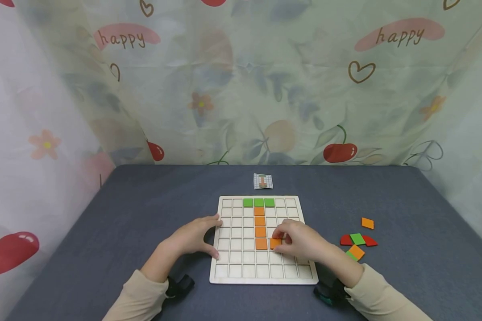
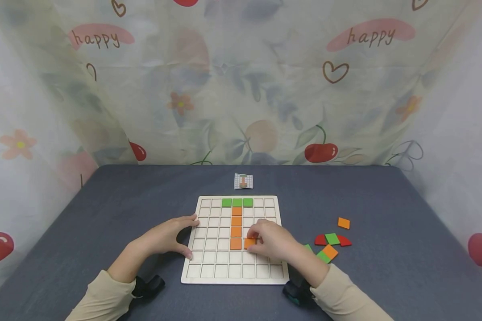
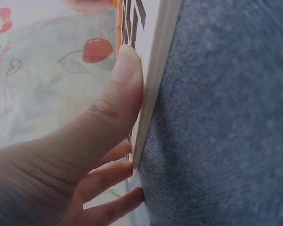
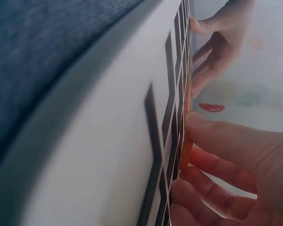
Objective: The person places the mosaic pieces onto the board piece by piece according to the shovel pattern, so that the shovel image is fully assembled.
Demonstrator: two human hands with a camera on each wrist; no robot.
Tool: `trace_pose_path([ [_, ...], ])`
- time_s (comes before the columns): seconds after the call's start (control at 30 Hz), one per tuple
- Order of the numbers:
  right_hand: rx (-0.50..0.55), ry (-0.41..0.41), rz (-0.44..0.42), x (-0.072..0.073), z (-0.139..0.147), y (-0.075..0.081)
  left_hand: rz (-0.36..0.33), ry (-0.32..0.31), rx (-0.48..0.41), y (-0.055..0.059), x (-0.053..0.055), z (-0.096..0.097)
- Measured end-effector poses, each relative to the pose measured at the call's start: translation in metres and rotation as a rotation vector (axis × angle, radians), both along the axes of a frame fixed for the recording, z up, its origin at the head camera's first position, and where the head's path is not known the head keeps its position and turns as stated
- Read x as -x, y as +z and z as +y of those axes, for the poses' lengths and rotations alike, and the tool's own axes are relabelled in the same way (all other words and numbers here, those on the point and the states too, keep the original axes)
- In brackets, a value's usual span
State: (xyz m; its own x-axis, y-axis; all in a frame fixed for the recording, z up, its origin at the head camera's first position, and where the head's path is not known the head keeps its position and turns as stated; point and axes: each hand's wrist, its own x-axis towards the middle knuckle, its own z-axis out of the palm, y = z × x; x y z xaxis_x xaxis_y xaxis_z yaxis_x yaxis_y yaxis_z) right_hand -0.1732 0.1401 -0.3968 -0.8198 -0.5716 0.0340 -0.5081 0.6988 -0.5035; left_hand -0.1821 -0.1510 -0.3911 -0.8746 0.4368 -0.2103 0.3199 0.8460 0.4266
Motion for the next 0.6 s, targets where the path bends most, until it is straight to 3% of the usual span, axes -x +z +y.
trace_pose_path([
  [0.6,-0.010,-0.002,0.017,-0.0004,-0.0027,-0.0013,-0.004,-0.011,-0.025,-0.0007,0.0003,-0.0021],
])
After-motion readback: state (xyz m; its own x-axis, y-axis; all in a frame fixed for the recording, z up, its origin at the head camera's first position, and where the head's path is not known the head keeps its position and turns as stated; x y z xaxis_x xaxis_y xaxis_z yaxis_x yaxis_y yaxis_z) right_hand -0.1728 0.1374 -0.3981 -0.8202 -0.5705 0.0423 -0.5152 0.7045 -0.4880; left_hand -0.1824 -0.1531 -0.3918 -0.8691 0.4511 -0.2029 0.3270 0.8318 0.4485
